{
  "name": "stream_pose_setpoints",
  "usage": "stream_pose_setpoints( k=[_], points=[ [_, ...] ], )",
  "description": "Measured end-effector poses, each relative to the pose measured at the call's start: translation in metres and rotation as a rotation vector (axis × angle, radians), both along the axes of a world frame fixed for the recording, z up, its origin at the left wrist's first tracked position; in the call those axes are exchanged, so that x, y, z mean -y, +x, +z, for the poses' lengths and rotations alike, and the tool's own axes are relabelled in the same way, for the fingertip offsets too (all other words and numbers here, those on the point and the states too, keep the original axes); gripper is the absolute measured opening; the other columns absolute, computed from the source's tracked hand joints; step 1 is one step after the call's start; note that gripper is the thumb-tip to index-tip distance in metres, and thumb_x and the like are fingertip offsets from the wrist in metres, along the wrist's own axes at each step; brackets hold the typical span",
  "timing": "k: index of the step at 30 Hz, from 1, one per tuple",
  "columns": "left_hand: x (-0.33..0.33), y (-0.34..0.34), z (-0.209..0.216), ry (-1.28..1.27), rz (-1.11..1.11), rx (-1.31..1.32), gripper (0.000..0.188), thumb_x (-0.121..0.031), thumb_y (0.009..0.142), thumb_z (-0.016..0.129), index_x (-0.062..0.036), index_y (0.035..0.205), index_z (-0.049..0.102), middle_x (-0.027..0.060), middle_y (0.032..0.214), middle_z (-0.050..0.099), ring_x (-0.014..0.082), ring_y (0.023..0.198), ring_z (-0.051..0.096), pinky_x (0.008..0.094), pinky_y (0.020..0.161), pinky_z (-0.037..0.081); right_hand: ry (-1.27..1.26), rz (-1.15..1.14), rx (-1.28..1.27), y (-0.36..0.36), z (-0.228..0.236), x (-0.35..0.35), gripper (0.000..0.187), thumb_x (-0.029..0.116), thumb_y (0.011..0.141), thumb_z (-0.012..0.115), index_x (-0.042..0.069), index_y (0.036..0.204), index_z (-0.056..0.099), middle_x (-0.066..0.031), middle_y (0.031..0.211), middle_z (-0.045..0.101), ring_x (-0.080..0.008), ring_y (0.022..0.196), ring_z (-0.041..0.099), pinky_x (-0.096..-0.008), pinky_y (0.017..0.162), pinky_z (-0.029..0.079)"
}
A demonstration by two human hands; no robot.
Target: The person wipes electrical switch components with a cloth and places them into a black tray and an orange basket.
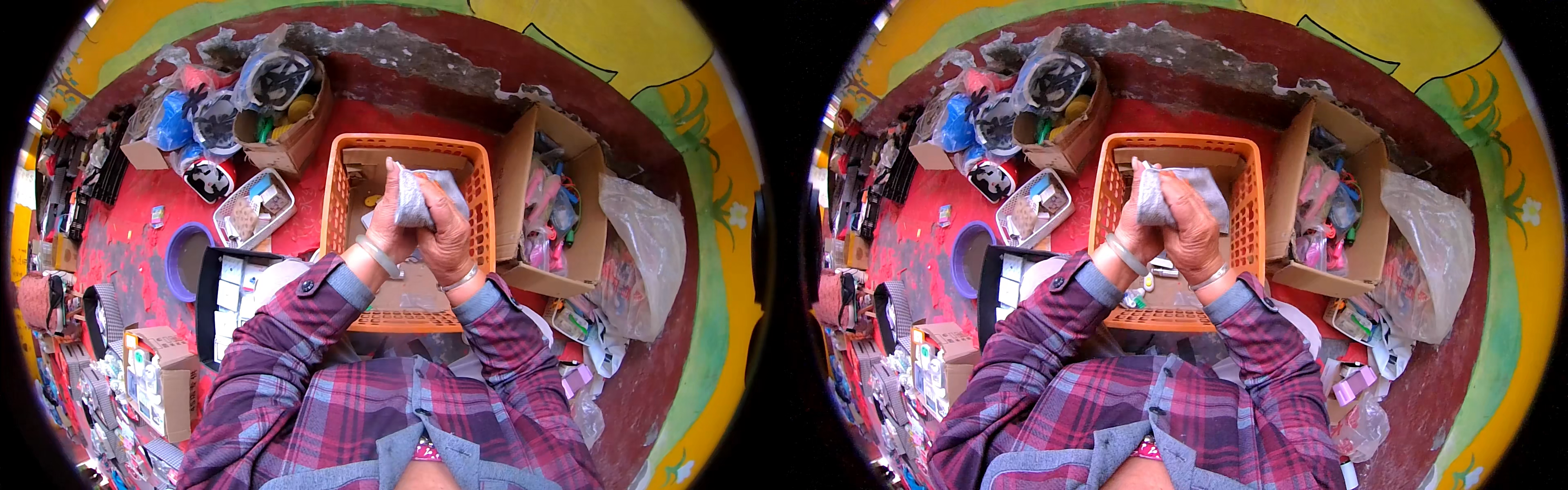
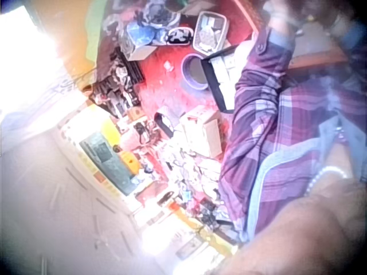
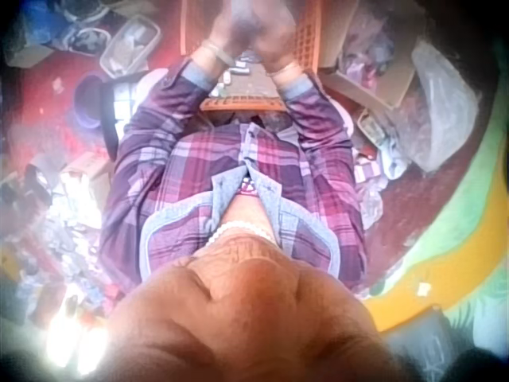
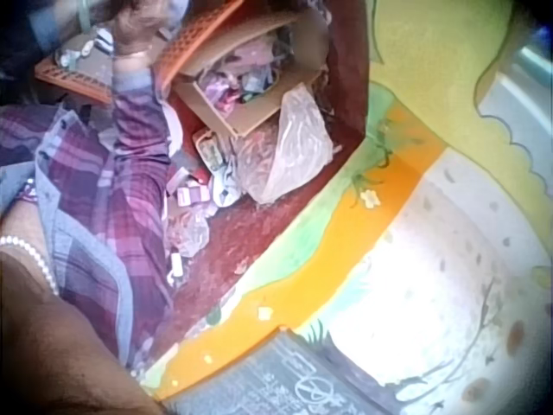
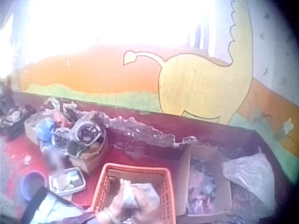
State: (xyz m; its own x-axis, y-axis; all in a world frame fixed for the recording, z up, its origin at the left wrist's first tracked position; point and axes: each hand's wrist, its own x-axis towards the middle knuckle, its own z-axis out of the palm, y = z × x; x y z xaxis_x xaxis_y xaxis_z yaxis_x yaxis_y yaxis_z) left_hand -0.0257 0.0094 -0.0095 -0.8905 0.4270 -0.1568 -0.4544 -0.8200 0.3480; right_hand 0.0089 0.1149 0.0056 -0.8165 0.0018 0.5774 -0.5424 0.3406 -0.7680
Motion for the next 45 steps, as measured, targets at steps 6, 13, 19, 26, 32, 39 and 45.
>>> stream_pose_setpoints(
  k=[6, 13, 19, 26, 32, 39, 45],
  points=[
    [0.006, -0.010, 0.019, 0.053, 0.052, 0.078, 0.056, -0.064, 0.088, 0.048, -0.0126, 0.110, 0.054, 0.0087, 0.110, 0.061, 0.0272, 0.105, 0.057, 0.0460, 0.092, 0.044, -0.877, 0.263, 0.300, -0.011, 0.019, -0.016, 0.033, 0.017, 0.094, 0.054, 0.004, 0.125, 0.052, -0.0091, 0.119, 0.059, -0.0235, 0.109, 0.058, -0.0391, 0.098, 0.045],
    [0.013, -0.013, 0.032, 0.085, -0.072, -0.023, 0.081, -0.075, 0.086, 0.027, -0.0142, 0.138, 0.042, 0.0178, 0.136, 0.048, 0.0353, 0.121, 0.050, 0.0532, 0.100, 0.039, -1.155, -0.014, 0.199, -0.035, 0.012, -0.097, 0.051, 0.050, 0.093, 0.051, 0.009, 0.123, 0.053, -0.0059, 0.122, 0.057, -0.0231, 0.111, 0.053, -0.0396, 0.098, 0.042],
    [0.006, -0.008, 0.031, 0.067, -0.162, -0.073, 0.080, -0.072, 0.088, 0.026, -0.0133, 0.141, 0.039, 0.0133, 0.134, 0.051, 0.0319, 0.121, 0.050, 0.0502, 0.102, 0.038, -0.822, 0.184, 0.310, -0.008, 0.040, -0.047, 0.047, 0.028, 0.097, 0.054, 0.006, 0.136, 0.043, -0.0098, 0.123, 0.057, -0.0215, 0.110, 0.055, -0.0330, 0.097, 0.043],
    [-0.003, 0.008, 0.026, -0.054, -0.139, -0.052, 0.073, -0.068, 0.090, 0.034, -0.0120, 0.134, 0.045, 0.0084, 0.134, 0.049, 0.0244, 0.123, 0.048, 0.0396, 0.105, 0.037, 0.590, -0.105, -0.248, -0.006, 0.033, -0.018, 0.042, 0.013, 0.082, 0.065, 0.005, 0.123, 0.058, -0.0125, 0.128, 0.056, -0.0307, 0.120, 0.052, -0.0416, 0.099, 0.039],
    [-0.008, 0.009, 0.011, -0.293, -0.107, -0.227, 0.068, -0.062, 0.094, 0.032, -0.0095, 0.136, 0.044, 0.0077, 0.130, 0.053, 0.0217, 0.117, 0.053, 0.0335, 0.101, 0.041, 0.292, -0.128, -0.115, -0.013, 0.021, -0.017, 0.033, 0.009, 0.085, 0.062, 0.005, 0.118, 0.061, -0.0157, 0.115, 0.063, -0.0329, 0.107, 0.060, -0.0400, 0.094, 0.045],
    [-0.007, 0.000, 0.010, -0.085, -0.177, -0.116, 0.071, -0.059, 0.097, 0.022, -0.0036, 0.137, 0.040, 0.0120, 0.117, 0.060, 0.0243, 0.103, 0.060, 0.0374, 0.094, 0.047, -0.695, -0.129, 0.256, -0.030, 0.020, -0.062, 0.021, 0.005, 0.095, 0.054, 0.002, 0.114, 0.062, 0.0001, 0.102, 0.062, -0.0093, 0.086, 0.059, -0.0241, 0.078, 0.050],
    [-0.009, -0.006, 0.015, -0.065, -0.116, -0.050, 0.068, -0.061, 0.096, 0.026, -0.0070, 0.131, 0.047, 0.0073, 0.106, 0.063, 0.0191, 0.096, 0.062, 0.0344, 0.085, 0.052, 0.185, -0.345, -0.107, -0.014, 0.046, -0.034, 0.027, -0.002, 0.075, 0.062, 0.005, 0.101, 0.064, -0.0092, 0.095, 0.060, -0.0238, 0.088, 0.062, -0.0317, 0.075, 0.051]
  ],
)
